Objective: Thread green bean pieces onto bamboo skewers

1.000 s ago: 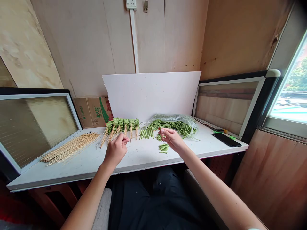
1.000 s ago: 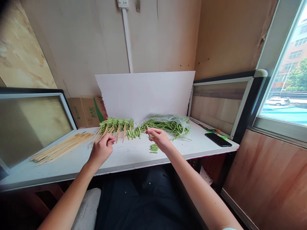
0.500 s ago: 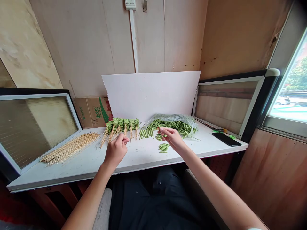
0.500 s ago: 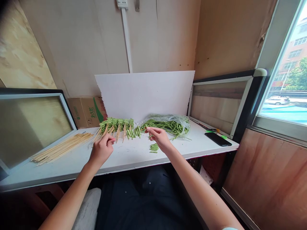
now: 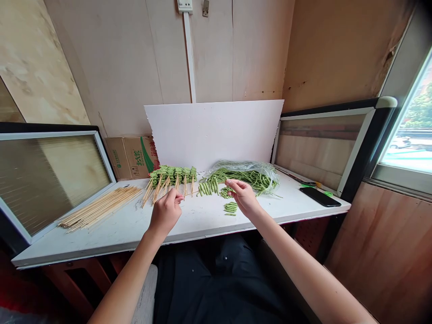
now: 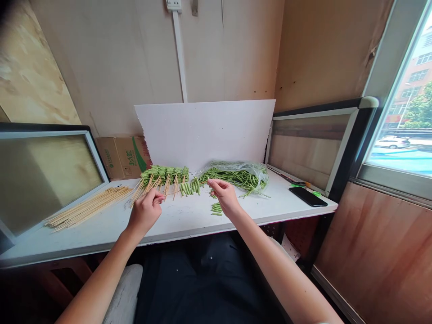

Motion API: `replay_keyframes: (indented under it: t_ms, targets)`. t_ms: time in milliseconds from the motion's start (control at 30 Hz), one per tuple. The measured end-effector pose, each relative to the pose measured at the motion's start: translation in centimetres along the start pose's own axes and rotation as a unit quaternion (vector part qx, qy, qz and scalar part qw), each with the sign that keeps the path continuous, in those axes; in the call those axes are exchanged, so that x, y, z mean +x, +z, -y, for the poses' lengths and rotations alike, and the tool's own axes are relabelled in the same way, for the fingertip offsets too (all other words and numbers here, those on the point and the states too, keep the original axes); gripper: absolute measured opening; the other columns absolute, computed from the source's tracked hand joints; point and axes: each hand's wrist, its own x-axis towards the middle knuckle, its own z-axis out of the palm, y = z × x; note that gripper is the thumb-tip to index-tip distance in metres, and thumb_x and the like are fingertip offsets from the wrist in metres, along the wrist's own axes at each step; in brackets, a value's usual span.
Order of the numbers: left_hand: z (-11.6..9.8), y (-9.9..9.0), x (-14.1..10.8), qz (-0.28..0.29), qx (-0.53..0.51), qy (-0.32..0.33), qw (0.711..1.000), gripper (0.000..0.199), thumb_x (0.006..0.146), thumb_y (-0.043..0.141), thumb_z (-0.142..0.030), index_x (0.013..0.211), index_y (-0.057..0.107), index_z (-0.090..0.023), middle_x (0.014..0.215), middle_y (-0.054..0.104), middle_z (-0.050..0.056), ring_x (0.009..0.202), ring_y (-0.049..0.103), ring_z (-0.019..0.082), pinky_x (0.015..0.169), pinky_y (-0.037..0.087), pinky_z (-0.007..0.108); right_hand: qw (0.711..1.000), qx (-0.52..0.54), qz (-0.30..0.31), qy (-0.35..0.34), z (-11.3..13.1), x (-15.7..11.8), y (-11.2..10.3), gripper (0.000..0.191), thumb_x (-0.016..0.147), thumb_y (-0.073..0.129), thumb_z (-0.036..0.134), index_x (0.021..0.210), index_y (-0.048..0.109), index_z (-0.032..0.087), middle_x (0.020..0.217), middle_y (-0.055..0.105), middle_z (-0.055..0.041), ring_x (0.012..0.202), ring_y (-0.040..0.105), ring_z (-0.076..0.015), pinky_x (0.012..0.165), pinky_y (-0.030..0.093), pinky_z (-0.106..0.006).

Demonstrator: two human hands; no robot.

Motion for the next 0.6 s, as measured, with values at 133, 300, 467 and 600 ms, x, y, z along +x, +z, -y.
replay_keyframes:
  t_ms: [133,300,467,600]
  targets:
    - [0.1,-0.1,0.0,-0.01,0.016,0.006,1.0,0.02,0.089,0.051,-0.004,0.085,0.059,-0.023,0.082,0.078,0.002,0.072,0.074,0.021,0.062,0.05,0.029,1.0,0.0,-0.007,-0.02,-0.6,-0.1,0.2,0.034,0.068,0.095,0.052,0.077,0.08,0.024,0.084,0.068,-0.0042,0.076,0.054,-0.0171,0.068,0.043,-0.033]
    - [0.1,-0.3,0.1,-0.019,0.018,0.014,1.0,0.023,0.087,0.051,-0.001,0.085,0.058,-0.023,0.082,0.077,0.002,0.075,0.075,0.022,0.063,0.051,0.029,0.999,0.025,-0.011,-0.02,-1.1,-0.3,0.3,0.032,0.07,0.095,0.05,0.08,0.08,0.024,0.083,0.065,-0.0029,0.073,0.049,-0.0146,0.068,0.042,-0.032]
    - [-0.1,-0.6,0.2,-0.029,0.026,0.015,0.999,0.022,0.086,0.052,-0.001,0.083,0.058,-0.023,0.079,0.076,0.002,0.072,0.074,0.021,0.061,0.05,0.027,0.999,0.009,-0.004,-0.036,-1.2,-0.4,0.4,0.031,0.073,0.093,0.051,0.077,0.078,0.024,0.079,0.063,-0.0018,0.071,0.048,-0.0151,0.07,0.042,-0.033]
    - [-0.1,-0.5,0.2,-0.028,0.032,0.007,0.999,0.023,0.085,0.052,-0.001,0.083,0.059,-0.023,0.08,0.077,0.002,0.073,0.074,0.022,0.062,0.05,0.028,0.999,-0.002,-0.006,-0.04,-1.1,-0.6,0.6,0.034,0.073,0.092,0.053,0.075,0.075,0.024,0.076,0.062,-0.0014,0.069,0.049,-0.0159,0.07,0.041,-0.035]
